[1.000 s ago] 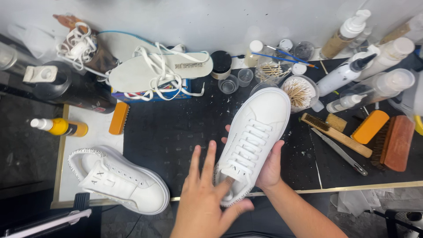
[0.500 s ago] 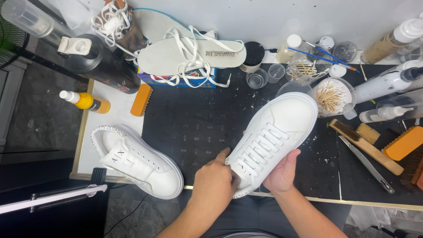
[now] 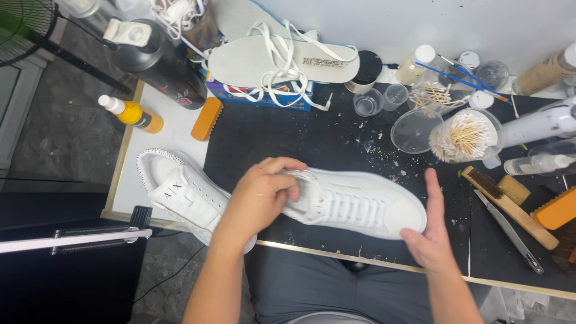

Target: The person laces a pair of white sneakers by hand. They thread the laces through the eyelets of the first shoe, pull them tight, and then proceed to lace the second shoe in the same manner.

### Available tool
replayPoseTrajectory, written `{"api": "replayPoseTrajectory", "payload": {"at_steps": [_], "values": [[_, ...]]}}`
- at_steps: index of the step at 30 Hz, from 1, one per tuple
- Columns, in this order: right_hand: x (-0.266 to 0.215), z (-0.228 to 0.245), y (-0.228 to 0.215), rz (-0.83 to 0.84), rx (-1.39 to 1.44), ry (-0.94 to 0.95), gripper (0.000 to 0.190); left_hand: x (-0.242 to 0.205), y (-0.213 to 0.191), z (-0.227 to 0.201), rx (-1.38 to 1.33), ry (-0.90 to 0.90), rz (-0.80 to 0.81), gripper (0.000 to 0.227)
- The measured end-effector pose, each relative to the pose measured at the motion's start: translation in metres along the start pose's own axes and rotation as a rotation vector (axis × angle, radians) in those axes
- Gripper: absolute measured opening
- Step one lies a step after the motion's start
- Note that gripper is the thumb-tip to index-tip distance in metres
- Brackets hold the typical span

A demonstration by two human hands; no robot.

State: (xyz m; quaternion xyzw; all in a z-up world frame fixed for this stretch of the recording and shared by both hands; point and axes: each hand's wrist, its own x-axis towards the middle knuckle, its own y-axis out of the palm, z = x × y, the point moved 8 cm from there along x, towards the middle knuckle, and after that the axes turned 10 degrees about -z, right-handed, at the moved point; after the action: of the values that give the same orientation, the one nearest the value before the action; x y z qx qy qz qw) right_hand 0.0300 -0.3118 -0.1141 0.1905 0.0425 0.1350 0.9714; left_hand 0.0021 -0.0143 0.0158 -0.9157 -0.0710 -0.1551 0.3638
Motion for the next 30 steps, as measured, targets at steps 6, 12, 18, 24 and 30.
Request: {"api": "replayPoseTrajectory", "payload": {"at_steps": [6, 12, 18, 24, 30], "values": [[-0.006, 0.001, -0.003, 0.04, -0.512, 0.2, 0.119, -0.018, -0.03, -0.002, -0.114, -0.137, -0.304, 0.015], [0.002, 0.016, 0.032, 0.05, -0.863, -0.077, 0.109, -0.087, -0.108, 0.037, 0.629, -0.594, -0.726, 0.086], [0.019, 0.014, 0.066, 0.128, -1.04, -0.135, 0.108, -0.12, -0.1, 0.08, 0.417, -0.873, -0.689, 0.117], [0.03, 0.013, 0.077, 0.15, -1.108, -0.213, 0.106, -0.137, -0.083, 0.105, 0.055, -0.788, -0.927, 0.126], [0.03, 0.008, 0.103, 0.182, -1.082, -0.274, 0.104, -0.161, -0.106, 0.131, -0.611, -0.856, -1.082, 0.108]]}}
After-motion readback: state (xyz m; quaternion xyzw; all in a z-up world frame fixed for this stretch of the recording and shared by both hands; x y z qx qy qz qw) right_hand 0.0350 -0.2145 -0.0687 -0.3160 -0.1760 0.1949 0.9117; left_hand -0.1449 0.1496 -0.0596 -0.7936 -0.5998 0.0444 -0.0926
